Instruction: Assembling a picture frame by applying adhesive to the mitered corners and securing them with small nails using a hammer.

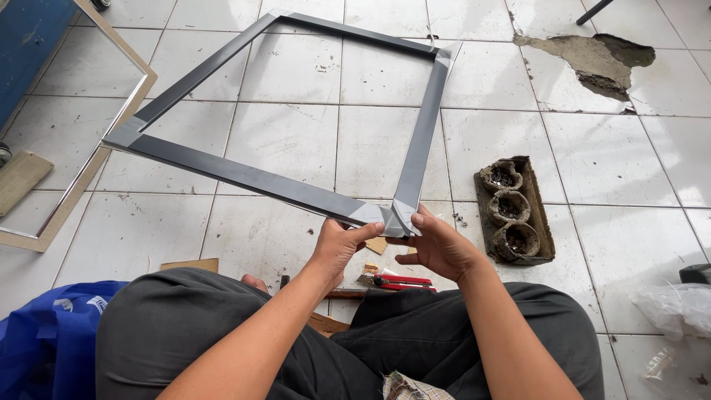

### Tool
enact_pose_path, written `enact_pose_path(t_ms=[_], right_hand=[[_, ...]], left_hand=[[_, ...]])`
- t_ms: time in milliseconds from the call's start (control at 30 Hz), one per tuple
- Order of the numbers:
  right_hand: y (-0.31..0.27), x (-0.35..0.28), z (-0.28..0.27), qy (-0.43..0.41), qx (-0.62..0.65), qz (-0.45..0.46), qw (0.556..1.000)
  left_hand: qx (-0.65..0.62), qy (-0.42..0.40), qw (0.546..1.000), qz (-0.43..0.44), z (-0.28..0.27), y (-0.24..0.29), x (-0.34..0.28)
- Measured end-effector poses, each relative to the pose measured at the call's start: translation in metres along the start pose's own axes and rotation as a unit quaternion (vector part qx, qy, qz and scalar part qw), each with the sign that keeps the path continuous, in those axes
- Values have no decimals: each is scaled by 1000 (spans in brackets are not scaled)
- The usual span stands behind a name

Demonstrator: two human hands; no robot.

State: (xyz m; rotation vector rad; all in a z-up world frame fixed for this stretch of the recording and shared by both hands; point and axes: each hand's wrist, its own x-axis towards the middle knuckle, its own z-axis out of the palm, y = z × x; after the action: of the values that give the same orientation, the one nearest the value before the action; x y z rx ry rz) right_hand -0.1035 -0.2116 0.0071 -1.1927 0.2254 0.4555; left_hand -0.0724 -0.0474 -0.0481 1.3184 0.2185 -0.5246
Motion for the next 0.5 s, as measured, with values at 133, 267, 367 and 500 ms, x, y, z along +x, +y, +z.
enact_pose_path(t_ms=[133,267,367,500], right_hand=[[16,-1,12,33,-43,41,998],[16,-6,33,159,-131,47,977],[18,-6,29,170,-105,34,979],[9,-12,25,94,-16,28,995]], left_hand=[[11,7,1000,3,-3,-4,2],[15,11,1000,6,-7,-13,6],[6,17,1000,-1,-8,-16,9],[-30,31,999,-15,-10,-15,16]])
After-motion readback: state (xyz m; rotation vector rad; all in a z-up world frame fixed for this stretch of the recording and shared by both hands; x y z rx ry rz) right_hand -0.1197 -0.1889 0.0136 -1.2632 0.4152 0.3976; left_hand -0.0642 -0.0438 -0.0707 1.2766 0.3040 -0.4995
